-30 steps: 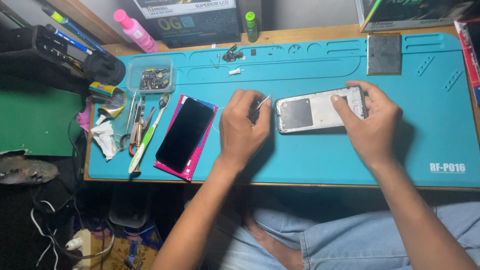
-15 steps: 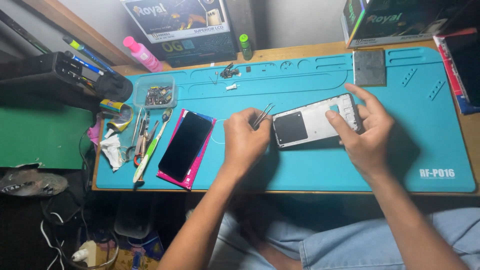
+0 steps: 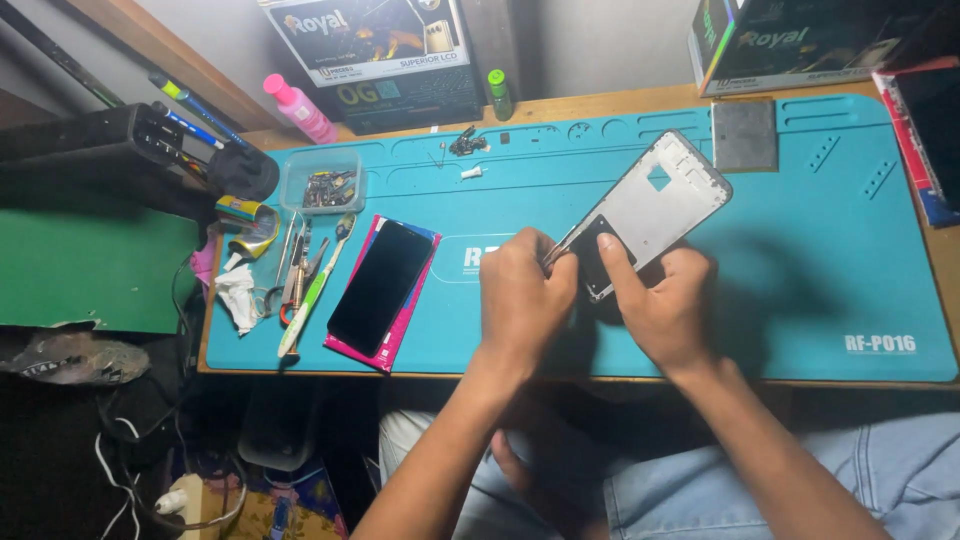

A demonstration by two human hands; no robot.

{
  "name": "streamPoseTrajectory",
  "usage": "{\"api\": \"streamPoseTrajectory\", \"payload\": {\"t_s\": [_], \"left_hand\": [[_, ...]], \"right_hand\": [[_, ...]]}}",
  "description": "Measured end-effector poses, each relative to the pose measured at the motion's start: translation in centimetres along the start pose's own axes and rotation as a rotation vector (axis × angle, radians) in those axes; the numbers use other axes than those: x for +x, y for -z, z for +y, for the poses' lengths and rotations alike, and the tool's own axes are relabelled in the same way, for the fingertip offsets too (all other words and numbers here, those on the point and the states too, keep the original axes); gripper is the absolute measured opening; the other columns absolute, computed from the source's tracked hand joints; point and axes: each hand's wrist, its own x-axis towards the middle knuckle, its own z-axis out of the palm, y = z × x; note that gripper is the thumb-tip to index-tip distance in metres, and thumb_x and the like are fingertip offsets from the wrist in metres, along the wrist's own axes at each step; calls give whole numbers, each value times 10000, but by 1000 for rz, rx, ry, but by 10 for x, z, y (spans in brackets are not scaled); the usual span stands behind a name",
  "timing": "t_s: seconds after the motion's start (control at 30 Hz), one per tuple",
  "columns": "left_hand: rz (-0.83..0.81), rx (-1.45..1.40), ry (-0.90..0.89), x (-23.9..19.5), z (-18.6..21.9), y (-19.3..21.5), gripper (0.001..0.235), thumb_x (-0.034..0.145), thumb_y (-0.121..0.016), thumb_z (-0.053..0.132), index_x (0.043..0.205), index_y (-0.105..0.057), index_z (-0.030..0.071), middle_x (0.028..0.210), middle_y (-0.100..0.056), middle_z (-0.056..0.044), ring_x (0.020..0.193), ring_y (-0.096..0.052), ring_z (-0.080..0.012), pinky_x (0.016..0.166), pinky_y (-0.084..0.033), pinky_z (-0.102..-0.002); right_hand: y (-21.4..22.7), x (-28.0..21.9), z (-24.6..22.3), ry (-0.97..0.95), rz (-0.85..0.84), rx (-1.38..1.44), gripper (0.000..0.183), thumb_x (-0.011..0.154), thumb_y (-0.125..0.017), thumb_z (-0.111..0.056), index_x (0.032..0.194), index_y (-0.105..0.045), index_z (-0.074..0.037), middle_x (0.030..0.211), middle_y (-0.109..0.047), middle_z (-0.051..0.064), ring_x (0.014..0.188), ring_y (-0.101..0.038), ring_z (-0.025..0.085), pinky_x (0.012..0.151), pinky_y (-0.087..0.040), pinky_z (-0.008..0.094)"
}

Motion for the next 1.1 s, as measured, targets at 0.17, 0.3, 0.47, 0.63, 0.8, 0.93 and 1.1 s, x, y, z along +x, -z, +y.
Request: {"api": "streamPoseTrajectory", "payload": {"t_s": [0.17,0.3,0.47,0.63,0.8,0.93,1.1], "left_hand": [[-36,91,-34,-7,2,5,117,834,-736,89,789,-727,-19,621,-688,-198,635,-765,-392,543,-593,-433],[-29,62,3,-12,5,11,145,841,-738,98,781,-690,-25,626,-664,-198,661,-763,-434,542,-586,-483],[-100,114,-93,-9,-8,19,179,862,-731,127,780,-675,-21,624,-663,-211,667,-762,-454,532,-588,-498],[-149,199,-209,-6,-10,30,181,873,-722,135,802,-687,-28,646,-672,-209,683,-771,-444,557,-605,-510],[-93,147,-221,-2,-15,33,195,822,-773,175,775,-694,4,619,-649,-172,658,-755,-421,570,-604,-480],[-94,48,-152,-1,-20,36,236,808,-740,214,729,-646,13,587,-617,-182,645,-725,-451,581,-577,-523],[-107,-142,103,7,-36,29,228,787,-641,249,647,-587,77,518,-565,-130,585,-638,-354,603,-537,-468]], "right_hand": [[-2,2,-25,24,-21,-118,413,1058,-789,-96,665,-699,-4,517,-606,101,455,-480,100,395,-391,283],[-7,-5,-38,34,-25,-202,484,1069,-800,-128,615,-679,-11,494,-591,121,468,-473,114,424,-401,323],[-10,-6,-39,46,-46,-240,584,1077,-783,-143,536,-604,-17,433,-517,104,428,-423,123,440,-365,301],[-5,-5,-31,43,-86,-318,610,1046,-814,-202,496,-585,-72,397,-479,43,367,-408,104,406,-324,260],[-13,-2,-65,28,-108,-158,503,1049,-803,-124,581,-634,-44,474,-524,37,529,-426,84,468,-371,275],[-14,-1,-58,2,-119,-142,410,1045,-784,-89,653,-680,-32,523,-573,51,565,-449,89,496,-405,284],[-17,5,-24,35,-106,-64,225,1032,-796,4,1132,-623,107,995,-719,225,994,-626,208,904,-554,453]]}}
